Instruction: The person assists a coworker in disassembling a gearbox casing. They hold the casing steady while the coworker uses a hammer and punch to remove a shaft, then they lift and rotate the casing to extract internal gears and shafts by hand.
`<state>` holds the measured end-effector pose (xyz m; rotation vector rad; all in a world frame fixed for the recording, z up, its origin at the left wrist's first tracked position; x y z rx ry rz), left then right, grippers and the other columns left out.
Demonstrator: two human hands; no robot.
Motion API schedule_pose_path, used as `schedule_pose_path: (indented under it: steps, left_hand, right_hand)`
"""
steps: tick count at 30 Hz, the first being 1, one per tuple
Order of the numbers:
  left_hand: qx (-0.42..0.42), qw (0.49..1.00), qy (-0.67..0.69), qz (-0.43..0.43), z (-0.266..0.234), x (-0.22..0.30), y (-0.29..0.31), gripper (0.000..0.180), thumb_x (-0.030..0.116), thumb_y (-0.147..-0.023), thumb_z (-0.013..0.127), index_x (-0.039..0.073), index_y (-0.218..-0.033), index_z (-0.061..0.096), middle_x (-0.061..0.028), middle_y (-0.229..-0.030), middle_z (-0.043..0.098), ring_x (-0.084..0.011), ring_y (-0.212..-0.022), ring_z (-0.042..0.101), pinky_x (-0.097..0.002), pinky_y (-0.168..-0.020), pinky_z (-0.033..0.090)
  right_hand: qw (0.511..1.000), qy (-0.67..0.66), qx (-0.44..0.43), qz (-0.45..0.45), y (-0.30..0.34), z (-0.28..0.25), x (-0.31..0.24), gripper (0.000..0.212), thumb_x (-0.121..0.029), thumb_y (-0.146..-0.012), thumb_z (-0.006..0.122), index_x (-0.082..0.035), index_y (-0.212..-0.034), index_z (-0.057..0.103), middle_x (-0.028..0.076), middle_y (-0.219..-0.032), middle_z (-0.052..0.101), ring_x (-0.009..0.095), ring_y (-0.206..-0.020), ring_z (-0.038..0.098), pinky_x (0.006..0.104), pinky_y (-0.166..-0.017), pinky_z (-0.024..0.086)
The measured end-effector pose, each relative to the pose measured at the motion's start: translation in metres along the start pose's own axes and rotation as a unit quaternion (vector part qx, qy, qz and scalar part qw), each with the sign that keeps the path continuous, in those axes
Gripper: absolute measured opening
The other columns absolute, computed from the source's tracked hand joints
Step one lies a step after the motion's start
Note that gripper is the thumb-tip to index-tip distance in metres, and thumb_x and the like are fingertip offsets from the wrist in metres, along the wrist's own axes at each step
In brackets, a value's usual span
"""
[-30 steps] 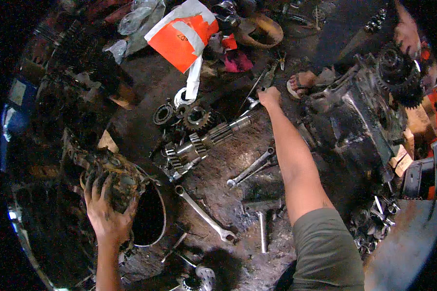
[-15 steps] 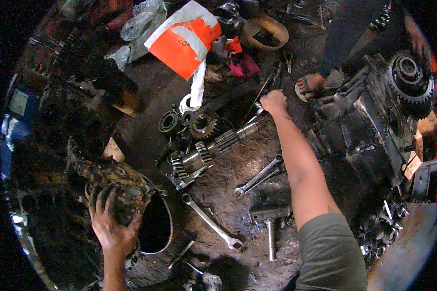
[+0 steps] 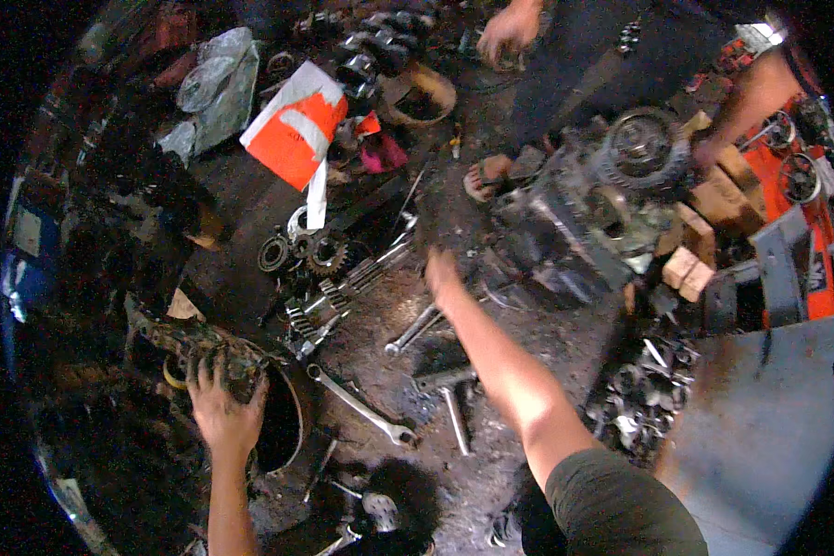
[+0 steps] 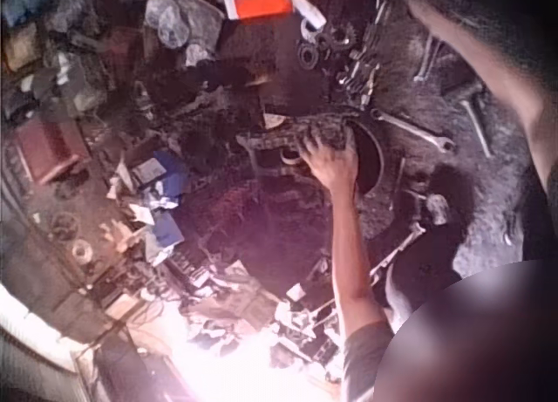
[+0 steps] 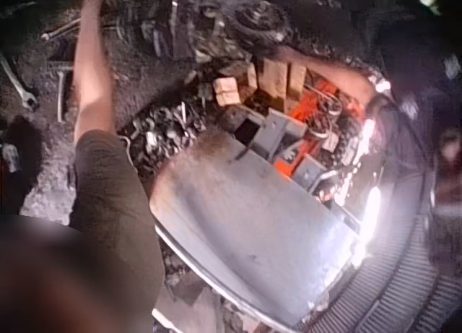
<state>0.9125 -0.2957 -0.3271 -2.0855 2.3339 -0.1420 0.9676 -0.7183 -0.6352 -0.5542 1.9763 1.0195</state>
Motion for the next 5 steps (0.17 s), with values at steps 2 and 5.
schedule_pose_path:
  steps: [2,5]
  left_hand:
    - [-0.078,0.997,-0.015,-0.017,0.003,-0.003,-0.002,0.078,0.047,-0.075,0.071,0.004,-0.134,0.044,-0.021,-0.14,0.04,-0.0412,-0.132,0.031,-0.05,-0.108,0.03]
    - [-0.179,0.983,-0.024,-0.021,-0.009,0.001,0.002,0.094,0.052,-0.075,0.068,0.009,-0.146,0.024,-0.0148,-0.151,0.024,-0.034,-0.14,0.018,-0.0571,-0.109,0.023]
  right_hand:
    - [0.997,-0.057,-0.043,0.032,0.08,-0.009,0.021,0.037,-0.034,-0.096,0.042,0.001,-0.104,0.05,0.011,-0.083,0.054,0.021,-0.068,0.052,0.0356,-0.056,0.042]
    - [0.994,0.008,-0.108,0.001,0.22,-0.051,0.009,0.031,-0.028,-0.093,0.043,-0.005,-0.074,0.053,0.005,-0.061,0.051,0.017,-0.046,0.044,0.0331,-0.04,0.034]
Point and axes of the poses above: each hand's wrist, its own y-axis away from the middle knuckle, its own z-axis out of the palm, x = y × z, the point moved 8 cm from there along -y, towards the middle knuckle
